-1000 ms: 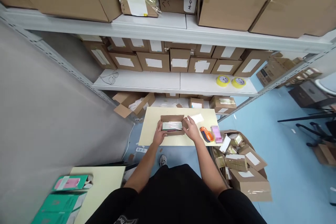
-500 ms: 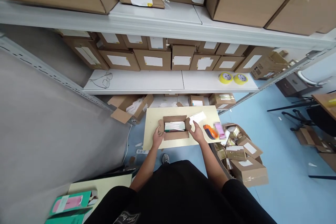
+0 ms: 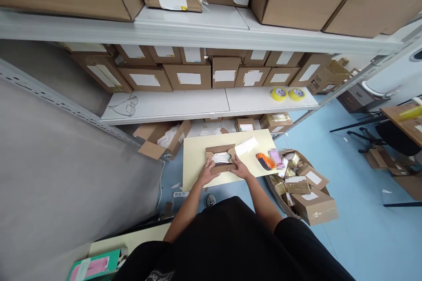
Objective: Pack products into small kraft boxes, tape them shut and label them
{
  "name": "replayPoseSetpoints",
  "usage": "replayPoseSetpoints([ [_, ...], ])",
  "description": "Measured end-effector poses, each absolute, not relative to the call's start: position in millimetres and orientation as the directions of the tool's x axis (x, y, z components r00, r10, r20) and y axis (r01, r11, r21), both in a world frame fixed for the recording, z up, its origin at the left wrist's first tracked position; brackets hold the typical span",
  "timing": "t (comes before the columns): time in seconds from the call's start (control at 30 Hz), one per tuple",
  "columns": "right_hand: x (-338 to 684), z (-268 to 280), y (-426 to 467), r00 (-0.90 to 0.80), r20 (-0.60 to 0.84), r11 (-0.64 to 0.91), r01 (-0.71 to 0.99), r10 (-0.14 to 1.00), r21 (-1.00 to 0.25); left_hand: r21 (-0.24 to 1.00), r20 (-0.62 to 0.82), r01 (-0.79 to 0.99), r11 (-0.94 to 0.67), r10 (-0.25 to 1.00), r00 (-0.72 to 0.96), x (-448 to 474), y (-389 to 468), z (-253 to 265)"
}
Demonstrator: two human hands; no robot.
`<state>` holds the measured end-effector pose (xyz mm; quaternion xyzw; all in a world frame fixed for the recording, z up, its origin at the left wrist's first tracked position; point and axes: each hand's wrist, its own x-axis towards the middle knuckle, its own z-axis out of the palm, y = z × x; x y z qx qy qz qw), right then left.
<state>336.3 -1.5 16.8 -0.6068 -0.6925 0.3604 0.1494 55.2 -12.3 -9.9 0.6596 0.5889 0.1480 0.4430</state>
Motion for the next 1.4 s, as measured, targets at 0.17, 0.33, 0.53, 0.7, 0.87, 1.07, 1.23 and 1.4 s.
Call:
replayPoseSetpoints([
  [0.17,335.4,16.0,-4.0,-0.123,-0.166,-0.036,0.689,0.978,-0.724,0.734,-0.258,0.664,0.143,0.963,0.078,56.3,-8.4,-5.1],
  [0.33,335.3,11.0,2.9,0.090,-0.162,-0.180,0.662,0.983,-0.728,0.743,-0.137,0.636,0.210,0.977,-0.162,78.1,-15.2,-5.8],
  [0.53,327.2,-2.8,2.3,0.188,-0.120,-0.222,0.787,0.975,-0.576,0.662,-0.045,0.736,0.143,0.988,-0.151,88.4,0.0,12.8],
  [0.7,326.0,-6.1,0.8,0.214,-0.214,-0.297,0.791,0.953,-0.535,0.567,-0.025,0.823,-0.018,0.999,0.039,69.8,31.0,27.4],
  [0.87,324.7,-10.1,1.5,0.179,-0.231,-0.280,0.786,0.956,-0.552,0.509,-0.071,0.861,0.001,0.997,0.041,65.4,24.3,11.9],
  [1.07,348.2,-31.0,-4.7,0.173,-0.145,-0.226,0.736,0.974,-0.639,0.463,-0.258,0.867,0.183,0.964,-0.065,78.9,2.0,-4.8],
  [1.23,415.6,-43.8,-2.3,0.266,-0.083,-0.254,0.712,0.960,-0.655,0.428,-0.303,0.872,0.239,0.947,-0.110,86.8,12.7,-3.7],
  [1.4,497.3,-50.0,-5.5,0.372,-0.051,-0.310,0.680,0.927,-0.664,0.384,-0.296,0.875,0.297,0.937,-0.188,95.4,21.1,-2.6],
])
